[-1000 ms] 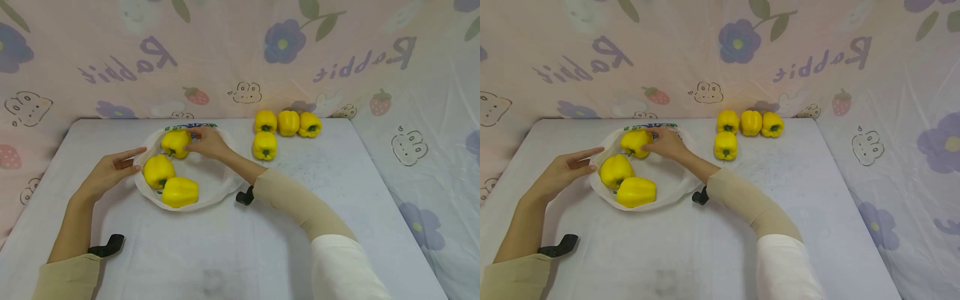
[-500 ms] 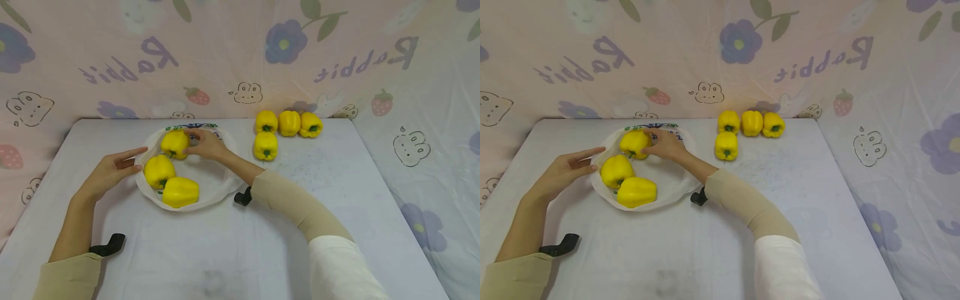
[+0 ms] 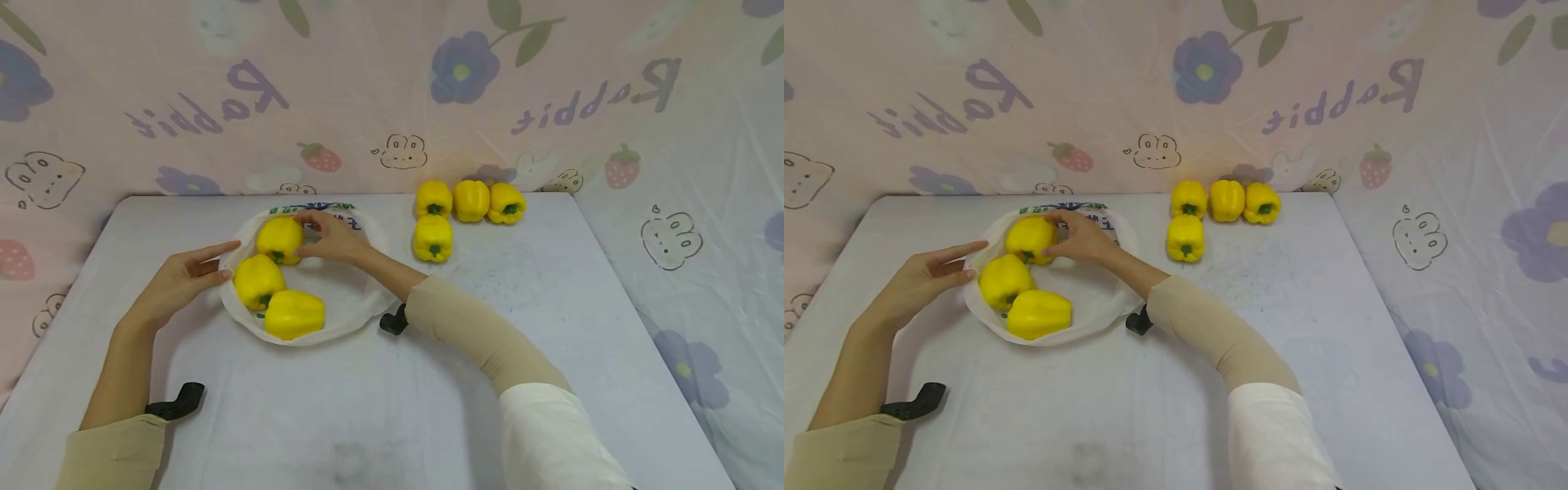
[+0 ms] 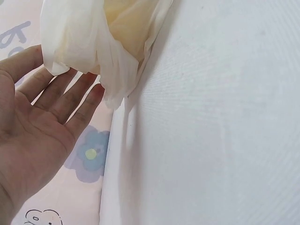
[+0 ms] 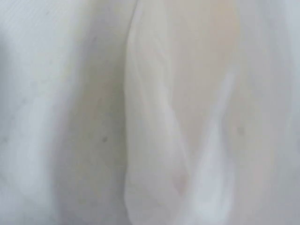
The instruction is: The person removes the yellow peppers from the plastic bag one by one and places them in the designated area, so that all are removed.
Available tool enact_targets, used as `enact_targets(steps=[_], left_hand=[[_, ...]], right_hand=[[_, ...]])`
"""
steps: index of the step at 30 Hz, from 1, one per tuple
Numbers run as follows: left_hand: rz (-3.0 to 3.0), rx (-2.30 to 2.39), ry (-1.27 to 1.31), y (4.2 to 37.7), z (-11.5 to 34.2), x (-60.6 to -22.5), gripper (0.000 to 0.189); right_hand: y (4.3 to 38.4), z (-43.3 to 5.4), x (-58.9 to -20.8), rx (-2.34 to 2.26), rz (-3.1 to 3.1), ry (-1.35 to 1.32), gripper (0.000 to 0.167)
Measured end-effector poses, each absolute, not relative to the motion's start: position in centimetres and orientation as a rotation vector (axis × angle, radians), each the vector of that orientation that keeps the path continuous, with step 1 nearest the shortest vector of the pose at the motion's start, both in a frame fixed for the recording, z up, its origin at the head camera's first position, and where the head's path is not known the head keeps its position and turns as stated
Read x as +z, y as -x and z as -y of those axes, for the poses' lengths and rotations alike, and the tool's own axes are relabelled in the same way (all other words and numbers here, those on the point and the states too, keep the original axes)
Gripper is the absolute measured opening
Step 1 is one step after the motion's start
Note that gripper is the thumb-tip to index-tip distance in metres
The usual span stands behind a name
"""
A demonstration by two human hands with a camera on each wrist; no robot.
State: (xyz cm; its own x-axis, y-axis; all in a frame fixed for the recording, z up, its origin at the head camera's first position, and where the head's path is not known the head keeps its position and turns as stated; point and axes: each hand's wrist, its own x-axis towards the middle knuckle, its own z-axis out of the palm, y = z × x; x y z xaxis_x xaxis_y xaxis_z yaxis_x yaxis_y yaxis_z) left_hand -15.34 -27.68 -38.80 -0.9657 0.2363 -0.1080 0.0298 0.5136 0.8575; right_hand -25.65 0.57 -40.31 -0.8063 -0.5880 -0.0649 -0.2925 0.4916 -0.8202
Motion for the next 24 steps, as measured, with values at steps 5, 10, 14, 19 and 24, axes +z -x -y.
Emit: enact_targets(steps=[5,10,14,19,24], left_hand=[[-2.539,1.427,-0.221,15.5,27.6,-38.7,0.054],[-2.534,1.419,-0.203,15.4,27.7,-38.8,0.055],[-2.533,1.422,-0.206,15.4,27.8,-38.9,0.054],[-2.539,1.433,-0.224,15.3,27.8,-39.0,0.053],[-2.54,1.43,-0.215,15.4,27.9,-39.0,0.054]], right_hand=[[25.9,-0.2,-40.6,-1.19,-2.38,0.757,0.083],[26.1,0.2,-40.9,-1.179,-2.383,0.763,0.086],[26.1,0.4,-41.2,-1.18,-2.412,0.772,0.082],[26.1,0.6,-41.4,-1.186,-2.435,0.789,0.077],[26.1,0.4,-41.2,-1.263,-2.417,0.766,0.072]])
